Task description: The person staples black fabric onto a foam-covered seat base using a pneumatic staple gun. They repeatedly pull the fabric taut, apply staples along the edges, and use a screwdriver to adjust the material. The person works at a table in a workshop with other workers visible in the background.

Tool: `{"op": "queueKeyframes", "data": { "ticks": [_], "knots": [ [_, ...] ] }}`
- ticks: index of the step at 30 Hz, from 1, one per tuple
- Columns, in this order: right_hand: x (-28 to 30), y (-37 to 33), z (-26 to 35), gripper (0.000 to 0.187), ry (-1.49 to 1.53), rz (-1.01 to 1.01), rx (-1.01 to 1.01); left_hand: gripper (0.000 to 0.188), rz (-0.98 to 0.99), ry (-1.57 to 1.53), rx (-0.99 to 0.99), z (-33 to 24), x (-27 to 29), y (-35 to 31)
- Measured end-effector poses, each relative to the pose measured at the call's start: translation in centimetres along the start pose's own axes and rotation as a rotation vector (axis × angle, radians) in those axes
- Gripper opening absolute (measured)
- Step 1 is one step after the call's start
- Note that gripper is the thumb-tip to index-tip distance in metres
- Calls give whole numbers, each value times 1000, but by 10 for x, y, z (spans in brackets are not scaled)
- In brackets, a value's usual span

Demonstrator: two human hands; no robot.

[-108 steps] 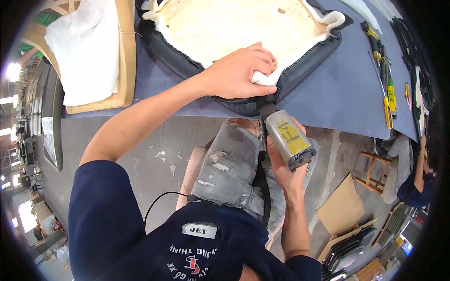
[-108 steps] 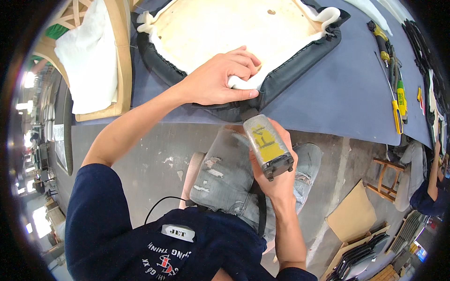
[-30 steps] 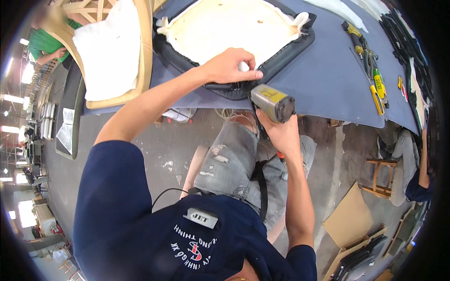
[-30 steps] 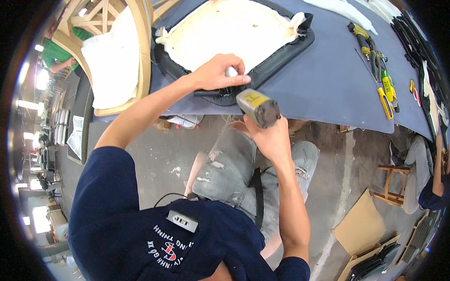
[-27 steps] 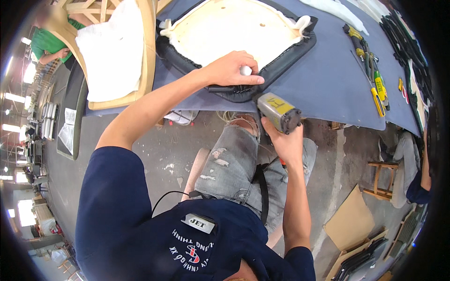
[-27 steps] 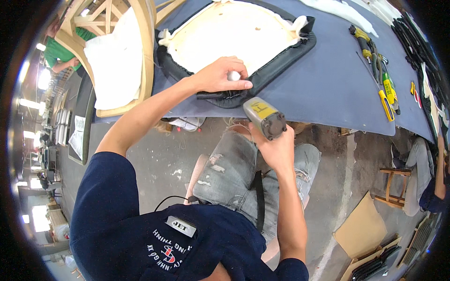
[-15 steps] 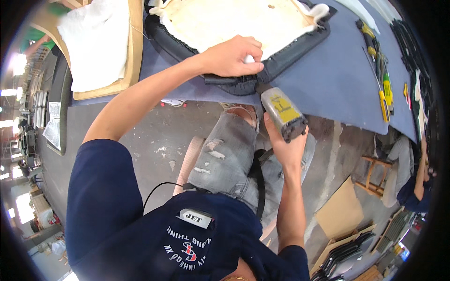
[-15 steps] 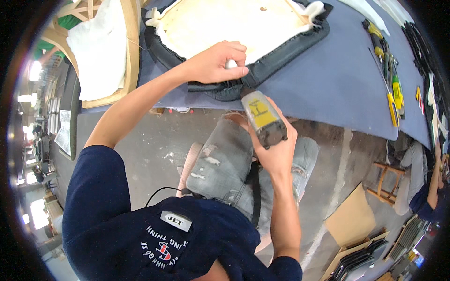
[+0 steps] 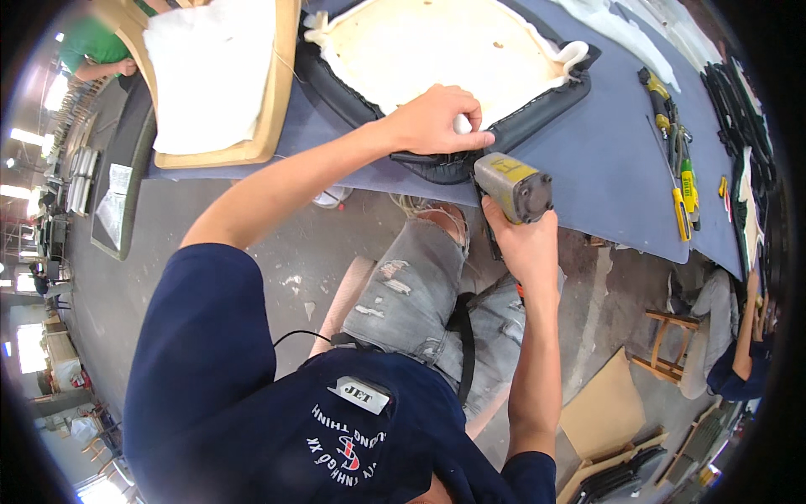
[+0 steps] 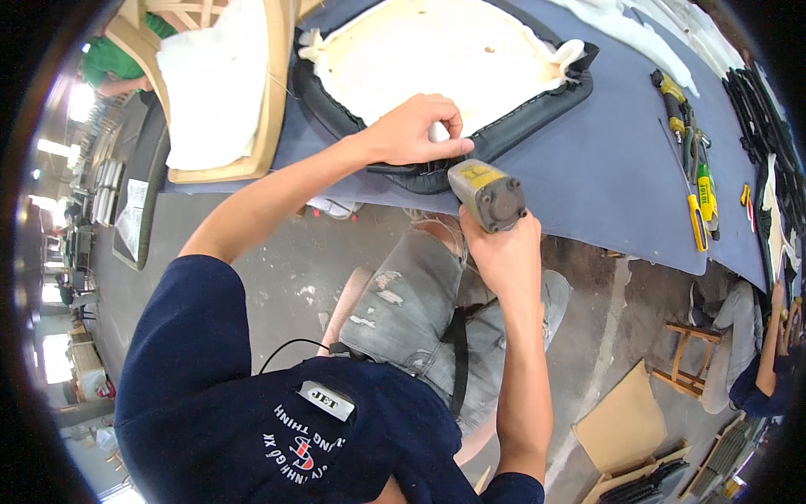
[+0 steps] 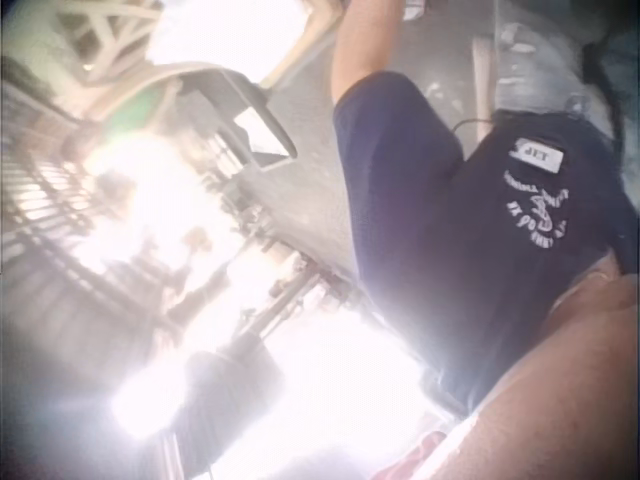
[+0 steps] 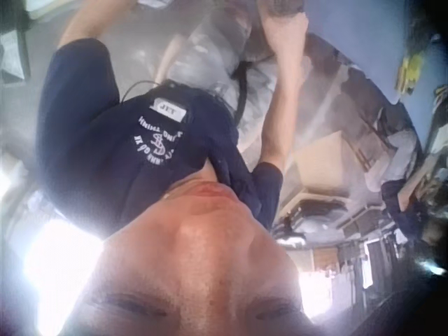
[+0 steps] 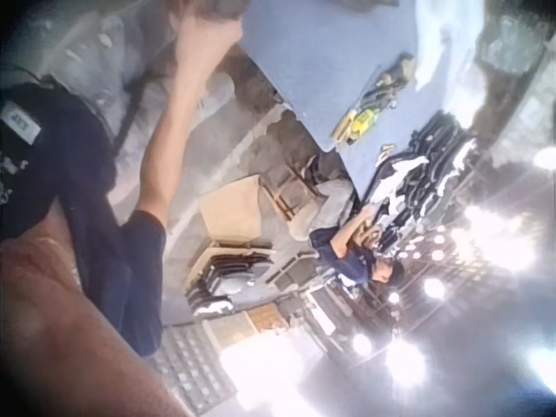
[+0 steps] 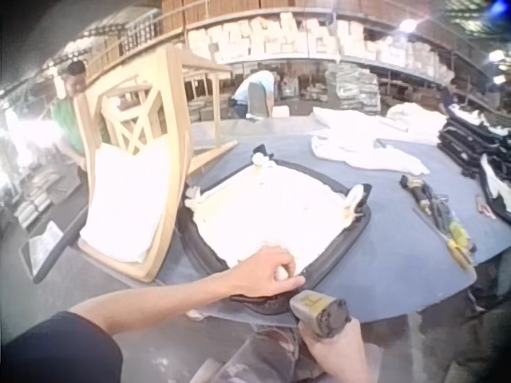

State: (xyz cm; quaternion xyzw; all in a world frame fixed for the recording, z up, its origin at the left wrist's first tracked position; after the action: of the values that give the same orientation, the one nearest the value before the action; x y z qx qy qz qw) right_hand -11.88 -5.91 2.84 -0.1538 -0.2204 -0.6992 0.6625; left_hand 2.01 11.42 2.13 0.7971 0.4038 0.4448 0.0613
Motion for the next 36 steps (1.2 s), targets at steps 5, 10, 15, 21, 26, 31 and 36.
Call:
{"op": "queueKeyframes", "data": {
  "ticks": [5, 10, 15, 21, 26, 31, 36],
  "knots": [
    [7, -32, -9, 35, 15, -62, 27, 33, 193, -69, 278, -18, 8, -6],
    [21, -69, -13, 54, -26, -71, 15, 39, 424, 162, 272, -42, 14, -8],
    [21, -81, -1, 55, 8, -10, -58, 42, 590, 168, -147, -38, 7, 8],
    [7, -78, 1, 55, -6, 83, -152, 49, 400, -199, -86, -3, -2, -8],
    [-9, -73, -8, 56, -4, 30, -172, 49, 346, -150, -105, -1, -1, -9],
    [-26, -73, -11, 63, 9, -45, -44, 47, 364, -159, -62, 1, 0, -10],
    [-35, -55, -3, 71, -78, -127, 119, 49, 310, -146, -71, -5, -3, -12]
  ]
}}
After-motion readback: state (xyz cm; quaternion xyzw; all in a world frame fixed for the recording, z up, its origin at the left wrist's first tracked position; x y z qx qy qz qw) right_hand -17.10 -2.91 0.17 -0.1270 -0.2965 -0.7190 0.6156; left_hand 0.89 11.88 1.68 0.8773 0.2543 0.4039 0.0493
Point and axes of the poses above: each hand's wrist, its own y-axis towards the middle knuckle, its own x-axis out of the back of the hand, z = x × y, the point moved 4 cm from there along y, towards the middle knuckle, and after that the axes turned 7 degrees about -y, right-handed, at the moved point
